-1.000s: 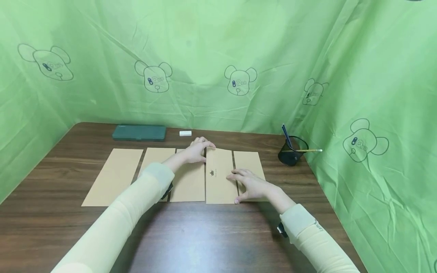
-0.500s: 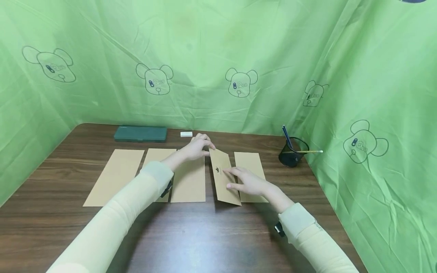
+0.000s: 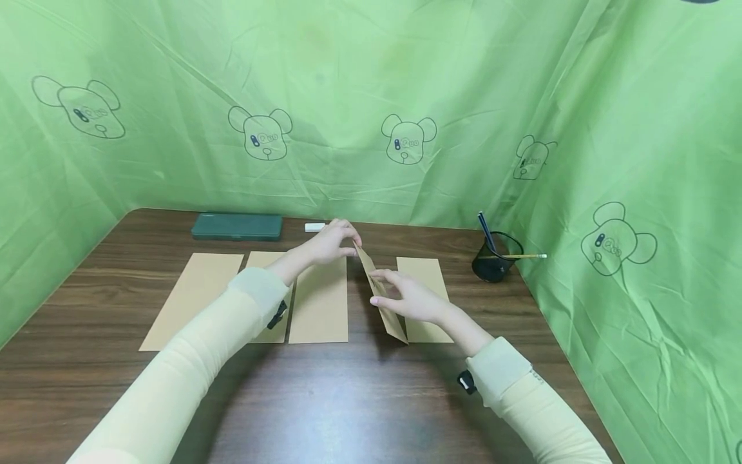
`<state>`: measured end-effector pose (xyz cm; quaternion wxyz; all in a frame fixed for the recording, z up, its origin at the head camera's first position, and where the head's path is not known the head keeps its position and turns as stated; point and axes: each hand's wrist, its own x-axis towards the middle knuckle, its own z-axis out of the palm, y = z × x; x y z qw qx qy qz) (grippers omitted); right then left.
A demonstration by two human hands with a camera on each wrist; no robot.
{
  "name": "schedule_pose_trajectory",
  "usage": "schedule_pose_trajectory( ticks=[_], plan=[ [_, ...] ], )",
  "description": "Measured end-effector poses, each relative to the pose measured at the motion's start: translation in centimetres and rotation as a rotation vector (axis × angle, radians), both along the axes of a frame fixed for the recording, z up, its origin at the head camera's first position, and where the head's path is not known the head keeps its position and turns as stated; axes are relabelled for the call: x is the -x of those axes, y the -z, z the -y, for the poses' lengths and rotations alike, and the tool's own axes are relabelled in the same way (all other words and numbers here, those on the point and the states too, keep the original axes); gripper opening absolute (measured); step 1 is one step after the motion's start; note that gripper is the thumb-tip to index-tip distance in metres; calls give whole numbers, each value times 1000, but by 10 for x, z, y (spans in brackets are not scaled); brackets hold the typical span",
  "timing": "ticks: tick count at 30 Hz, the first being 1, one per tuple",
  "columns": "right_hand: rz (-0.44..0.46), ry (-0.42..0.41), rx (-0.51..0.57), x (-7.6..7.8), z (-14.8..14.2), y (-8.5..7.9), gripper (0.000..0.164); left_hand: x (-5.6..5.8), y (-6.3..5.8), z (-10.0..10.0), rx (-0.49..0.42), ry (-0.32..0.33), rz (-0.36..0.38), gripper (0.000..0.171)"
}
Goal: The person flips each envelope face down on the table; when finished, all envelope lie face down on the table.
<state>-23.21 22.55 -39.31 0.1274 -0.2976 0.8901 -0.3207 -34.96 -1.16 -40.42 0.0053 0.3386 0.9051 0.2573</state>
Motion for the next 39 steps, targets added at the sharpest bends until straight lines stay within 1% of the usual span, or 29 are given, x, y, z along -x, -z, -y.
schedule_pose_trajectory(
  ticks=[3, 8, 9, 11, 15, 16, 20, 22, 26, 29, 34, 36, 39],
  plan=[
    [7, 7, 14, -1, 3, -5, 56, 2, -3, 1, -25, 23, -2, 23],
    [-8, 18, 14, -3, 7, -14, 52, 3, -7, 2, -102, 66, 16, 26],
    [-14, 21, 18, -6, 10, -20, 51, 3, -7, 2, -113, 70, 17, 25],
    [-20, 22, 32, -6, 11, -25, 49, 4, -9, 3, -127, 80, 15, 24],
    [-28, 20, 52, -5, 12, -31, 47, 5, -14, 4, -136, 86, -8, 22],
    [-26, 20, 50, -2, 10, -28, 46, 5, -15, 4, -140, 86, -7, 23],
    [-25, 18, 53, -1, 10, -33, 45, 3, -22, 5, -154, 77, -4, 24],
    [-46, 12, 46, -1, 10, -35, 44, 1, -25, 5, -160, 71, -6, 25],
    [-160, -9, 8, 1, 8, -41, 42, 0, -30, 5, -156, 57, -34, 28],
    [-229, -22, -11, 2, 6, -44, 42, -1, -35, 3, -162, 41, -45, 29],
    [-263, -22, 1, 3, 2, -48, 44, -5, -43, 0, -213, 32, -41, 28],
    [-276, -8, 4, 3, 1, -49, 46, -6, -46, 0, -245, 45, -26, 28],
    [-315, 33, -8, 4, -2, -49, 48, -8, -51, -1, -281, 70, 6, 35]
  ],
)
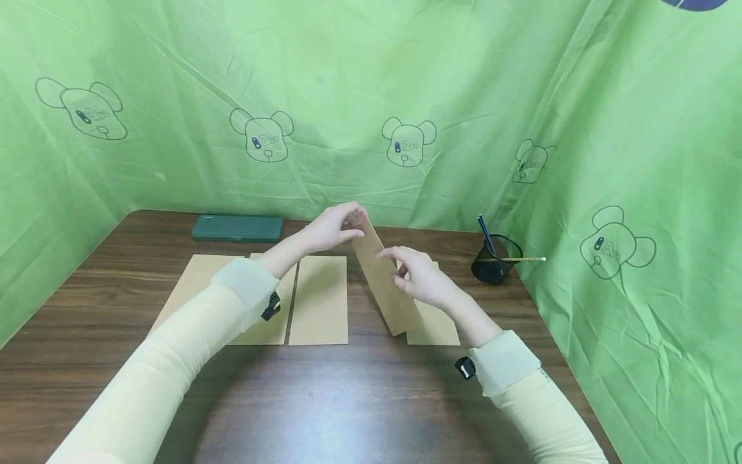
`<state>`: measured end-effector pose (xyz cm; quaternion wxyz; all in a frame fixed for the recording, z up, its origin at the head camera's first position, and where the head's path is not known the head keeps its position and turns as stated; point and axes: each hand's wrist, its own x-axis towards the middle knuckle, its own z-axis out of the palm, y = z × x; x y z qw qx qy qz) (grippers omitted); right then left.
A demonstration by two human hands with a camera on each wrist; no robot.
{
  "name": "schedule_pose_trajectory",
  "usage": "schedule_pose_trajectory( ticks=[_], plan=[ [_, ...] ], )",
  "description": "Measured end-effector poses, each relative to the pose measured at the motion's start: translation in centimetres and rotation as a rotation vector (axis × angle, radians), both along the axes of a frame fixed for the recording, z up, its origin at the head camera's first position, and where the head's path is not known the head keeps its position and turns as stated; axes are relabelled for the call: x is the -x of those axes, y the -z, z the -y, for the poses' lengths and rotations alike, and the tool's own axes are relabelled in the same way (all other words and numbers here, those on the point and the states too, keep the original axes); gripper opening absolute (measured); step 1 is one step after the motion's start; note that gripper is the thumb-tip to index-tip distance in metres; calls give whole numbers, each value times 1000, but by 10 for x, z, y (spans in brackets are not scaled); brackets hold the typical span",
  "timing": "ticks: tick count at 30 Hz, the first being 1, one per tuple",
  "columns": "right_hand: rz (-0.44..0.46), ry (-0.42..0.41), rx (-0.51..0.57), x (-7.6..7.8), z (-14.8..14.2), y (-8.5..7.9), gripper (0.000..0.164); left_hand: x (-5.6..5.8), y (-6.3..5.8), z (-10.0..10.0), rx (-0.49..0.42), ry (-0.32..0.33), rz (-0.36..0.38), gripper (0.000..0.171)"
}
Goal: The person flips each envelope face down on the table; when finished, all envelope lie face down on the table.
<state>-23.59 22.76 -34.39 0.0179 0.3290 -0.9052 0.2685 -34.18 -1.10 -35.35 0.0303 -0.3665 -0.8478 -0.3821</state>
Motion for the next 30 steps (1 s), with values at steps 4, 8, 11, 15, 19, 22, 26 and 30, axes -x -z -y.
schedule_pose_trajectory(
  ticks=[4, 8, 11, 15, 19, 22, 26, 30],
  plan=[
    [-58, 74, -13, 1, -3, 4, 48, -2, -2, 2, -15, 41, 33, 45],
    [-81, 137, -6, 1, -6, 8, 50, -2, 2, 4, -10, 87, 38, 50],
    [-54, 166, 47, 1, -10, 12, 53, -1, 7, 7, 28, 110, 12, 52],
    [11, 179, 137, 0, -14, 15, 56, 1, 16, 12, 76, 132, -16, 56],
    [101, 190, 212, -1, -17, 19, 58, 4, 25, 17, 84, 133, 17, 60],
    [168, 202, 267, -1, -18, 24, 60, 6, 32, 20, 81, 119, 65, 62],
    [245, 208, 305, 0, -20, 34, 63, 6, 39, 20, 69, 109, 127, 64],
    [246, 193, 273, 4, -22, 46, 65, 5, 47, 19, 91, 95, 147, 65]
  ],
)
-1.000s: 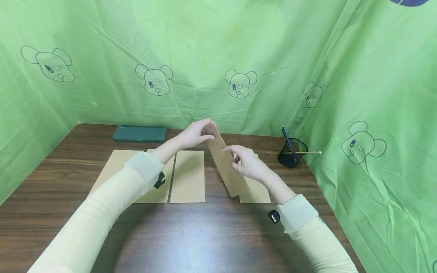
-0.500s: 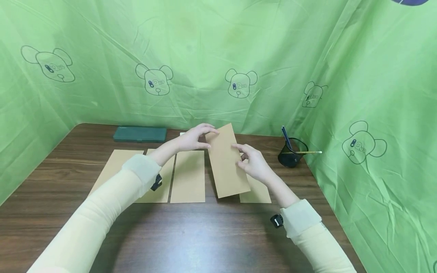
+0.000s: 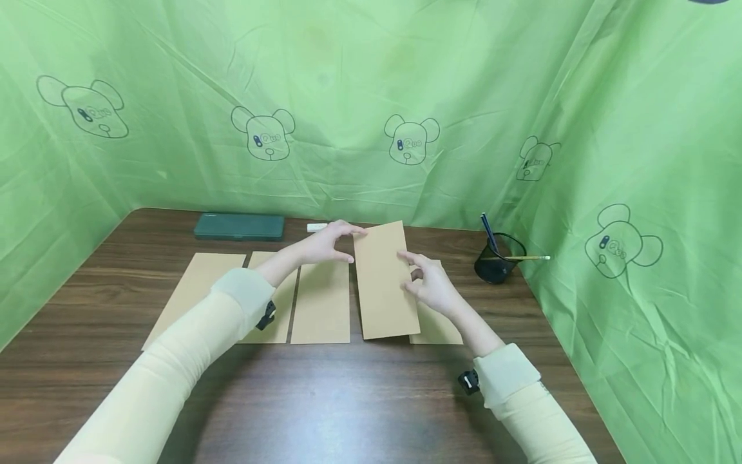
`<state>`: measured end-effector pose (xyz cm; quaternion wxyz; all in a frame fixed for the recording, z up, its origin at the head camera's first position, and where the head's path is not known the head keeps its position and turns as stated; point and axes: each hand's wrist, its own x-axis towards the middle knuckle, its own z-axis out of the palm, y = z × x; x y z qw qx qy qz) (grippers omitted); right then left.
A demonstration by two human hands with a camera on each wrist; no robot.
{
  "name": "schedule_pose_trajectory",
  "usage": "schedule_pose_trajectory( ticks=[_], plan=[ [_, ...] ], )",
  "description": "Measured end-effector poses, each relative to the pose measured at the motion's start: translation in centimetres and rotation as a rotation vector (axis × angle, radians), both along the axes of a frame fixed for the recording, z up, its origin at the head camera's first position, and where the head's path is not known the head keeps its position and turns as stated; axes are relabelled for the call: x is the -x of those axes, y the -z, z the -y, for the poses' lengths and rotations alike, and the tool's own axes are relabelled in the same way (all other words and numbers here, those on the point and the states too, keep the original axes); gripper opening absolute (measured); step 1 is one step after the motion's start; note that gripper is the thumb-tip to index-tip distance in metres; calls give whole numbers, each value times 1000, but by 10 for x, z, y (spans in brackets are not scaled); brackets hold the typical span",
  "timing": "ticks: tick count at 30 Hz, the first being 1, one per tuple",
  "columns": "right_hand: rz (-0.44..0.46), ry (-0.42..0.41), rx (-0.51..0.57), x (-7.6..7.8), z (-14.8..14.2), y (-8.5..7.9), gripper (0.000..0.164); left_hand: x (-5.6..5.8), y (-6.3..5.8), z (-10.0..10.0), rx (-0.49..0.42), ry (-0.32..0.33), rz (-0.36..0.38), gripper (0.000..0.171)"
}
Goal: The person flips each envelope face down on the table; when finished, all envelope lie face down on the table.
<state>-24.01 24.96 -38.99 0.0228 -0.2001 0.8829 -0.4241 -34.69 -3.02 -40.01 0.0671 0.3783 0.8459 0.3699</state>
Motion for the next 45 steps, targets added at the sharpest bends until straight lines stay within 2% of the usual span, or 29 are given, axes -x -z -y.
schedule_pose_trajectory(
  ticks=[6, 11, 19, 28, 31, 36, 45],
  plan=[
    [-150, -19, -189, 4, -3, 11, 65, -3, 9, -3, 85, -30, -12, 70],
    [-193, -58, -272, 7, -1, 23, 67, -4, 17, -6, 154, -52, -18, 76],
    [-109, -85, -402, 15, -4, 40, 82, -5, 35, -9, 242, -63, -45, 84],
    [-76, -133, -421, 22, -4, 46, 86, -7, 46, -14, 312, -71, -71, 94],
    [-78, -142, -448, 25, -3, 47, 86, -8, 47, -15, 360, -80, -65, 99],
    [-56, -149, -479, 26, -2, 47, 85, -16, 43, -18, 407, -87, -25, 103],
    [-55, -183, -535, 26, -6, 47, 79, -20, 45, -20, 509, -92, -11, 99]
  ],
)
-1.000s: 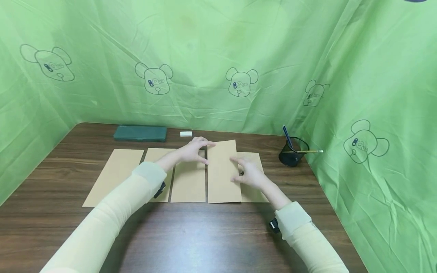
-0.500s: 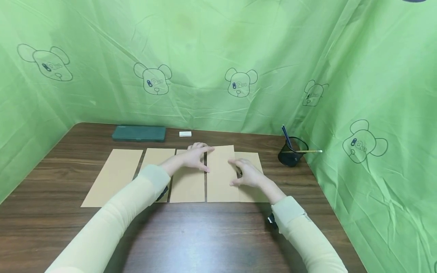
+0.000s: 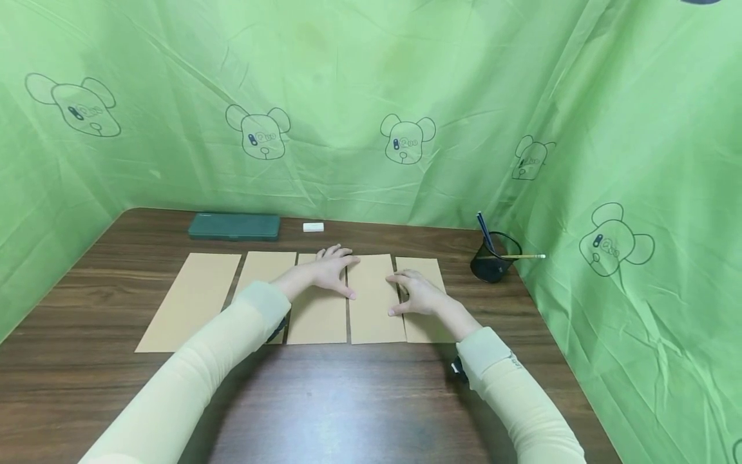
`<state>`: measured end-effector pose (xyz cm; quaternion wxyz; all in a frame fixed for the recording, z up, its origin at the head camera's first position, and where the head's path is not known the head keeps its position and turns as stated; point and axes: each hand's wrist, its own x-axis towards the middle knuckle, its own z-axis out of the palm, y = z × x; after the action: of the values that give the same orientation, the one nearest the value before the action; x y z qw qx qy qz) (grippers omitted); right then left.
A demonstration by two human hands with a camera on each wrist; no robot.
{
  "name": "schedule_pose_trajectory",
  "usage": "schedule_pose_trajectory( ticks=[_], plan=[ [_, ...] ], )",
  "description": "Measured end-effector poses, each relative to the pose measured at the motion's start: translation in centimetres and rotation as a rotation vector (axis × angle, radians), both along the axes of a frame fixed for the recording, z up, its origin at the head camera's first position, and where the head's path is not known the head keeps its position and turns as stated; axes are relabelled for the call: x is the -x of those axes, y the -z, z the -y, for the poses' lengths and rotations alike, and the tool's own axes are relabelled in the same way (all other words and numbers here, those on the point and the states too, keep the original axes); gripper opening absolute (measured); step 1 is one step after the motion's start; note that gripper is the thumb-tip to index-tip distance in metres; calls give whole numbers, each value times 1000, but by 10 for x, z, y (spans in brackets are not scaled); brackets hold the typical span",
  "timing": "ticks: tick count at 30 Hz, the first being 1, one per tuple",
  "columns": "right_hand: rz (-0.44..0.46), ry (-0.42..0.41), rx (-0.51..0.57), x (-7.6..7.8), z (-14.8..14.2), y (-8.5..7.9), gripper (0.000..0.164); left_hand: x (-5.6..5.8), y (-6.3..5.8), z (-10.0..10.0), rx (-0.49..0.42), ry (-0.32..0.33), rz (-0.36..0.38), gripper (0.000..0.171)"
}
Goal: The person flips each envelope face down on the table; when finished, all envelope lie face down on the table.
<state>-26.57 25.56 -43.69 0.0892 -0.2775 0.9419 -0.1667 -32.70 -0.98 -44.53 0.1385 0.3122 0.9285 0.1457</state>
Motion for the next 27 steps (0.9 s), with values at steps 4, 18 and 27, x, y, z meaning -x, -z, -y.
schedule_pose_trajectory(
  ticks=[4, 18, 27],
  plan=[
    [15, 8, -22, -1, -1, 1, 78, 2, 3, 0, 34, 8, -3, 98],
    [-54, -16, 10, 2, -6, 0, 78, 2, 6, 1, 8, 26, -64, 94],
    [-82, 49, 66, 12, -34, -10, 78, -14, -5, -15, -101, 102, -86, 100]
  ],
)
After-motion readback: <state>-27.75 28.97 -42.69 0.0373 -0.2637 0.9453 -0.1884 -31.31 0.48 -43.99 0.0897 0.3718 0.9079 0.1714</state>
